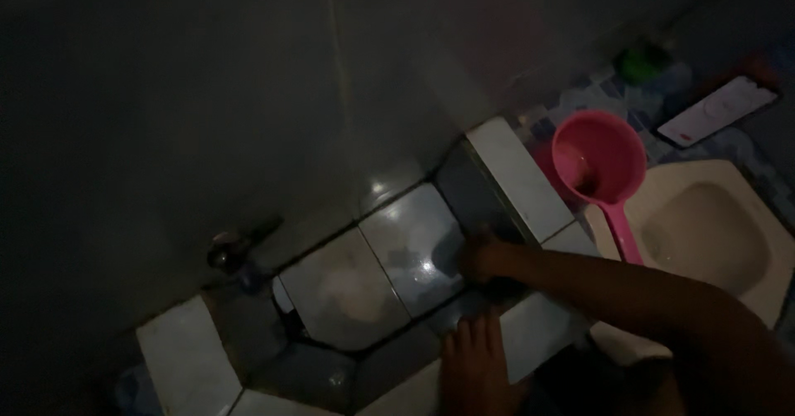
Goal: The person scrubs the grout and tiles of a low bathroom wall using a small blue sponge.
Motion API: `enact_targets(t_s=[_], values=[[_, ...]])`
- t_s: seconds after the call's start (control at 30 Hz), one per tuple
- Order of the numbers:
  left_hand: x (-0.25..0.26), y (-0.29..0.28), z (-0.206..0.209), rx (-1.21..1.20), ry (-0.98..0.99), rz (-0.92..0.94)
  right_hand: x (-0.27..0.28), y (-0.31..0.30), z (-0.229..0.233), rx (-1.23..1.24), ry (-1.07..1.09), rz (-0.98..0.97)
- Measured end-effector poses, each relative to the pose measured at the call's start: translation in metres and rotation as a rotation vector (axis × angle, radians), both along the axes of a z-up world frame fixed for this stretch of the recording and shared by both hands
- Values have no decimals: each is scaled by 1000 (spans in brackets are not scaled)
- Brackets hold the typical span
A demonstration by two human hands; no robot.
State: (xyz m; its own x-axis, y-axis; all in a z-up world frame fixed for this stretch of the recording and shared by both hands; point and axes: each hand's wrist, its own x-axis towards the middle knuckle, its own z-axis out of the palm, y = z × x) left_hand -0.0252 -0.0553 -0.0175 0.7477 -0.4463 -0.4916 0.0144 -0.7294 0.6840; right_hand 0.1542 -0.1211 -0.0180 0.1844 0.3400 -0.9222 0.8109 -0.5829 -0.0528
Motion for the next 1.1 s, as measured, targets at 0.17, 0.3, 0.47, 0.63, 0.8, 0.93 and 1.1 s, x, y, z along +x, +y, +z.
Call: enact_targets(t_s=[0.17, 0.3, 0.47, 0.63, 0.8, 0.93, 1.1], values=[[-6, 4, 6, -12, -72, 15, -3, 2, 0, -10, -10, 14], [-1, 3, 9, 25, -77, -11, -9, -7, 28, -23, -12, 15], [-7, 5, 7, -1, -191, 35, -3, -21, 51, -61, -37, 44], [-8, 4, 5, -16, -176, 41, -8, -10, 5, -159, -11, 224], [-8, 5, 3, -8, -194, 22, -24, -25, -50, -13, -135, 242], [-6, 8, 11, -7, -140, -1, -21, -19, -66, -13, -73, 88], [-2, 6, 15, 36, -135, -17, -17, -28, -33, -24, -34, 17]])
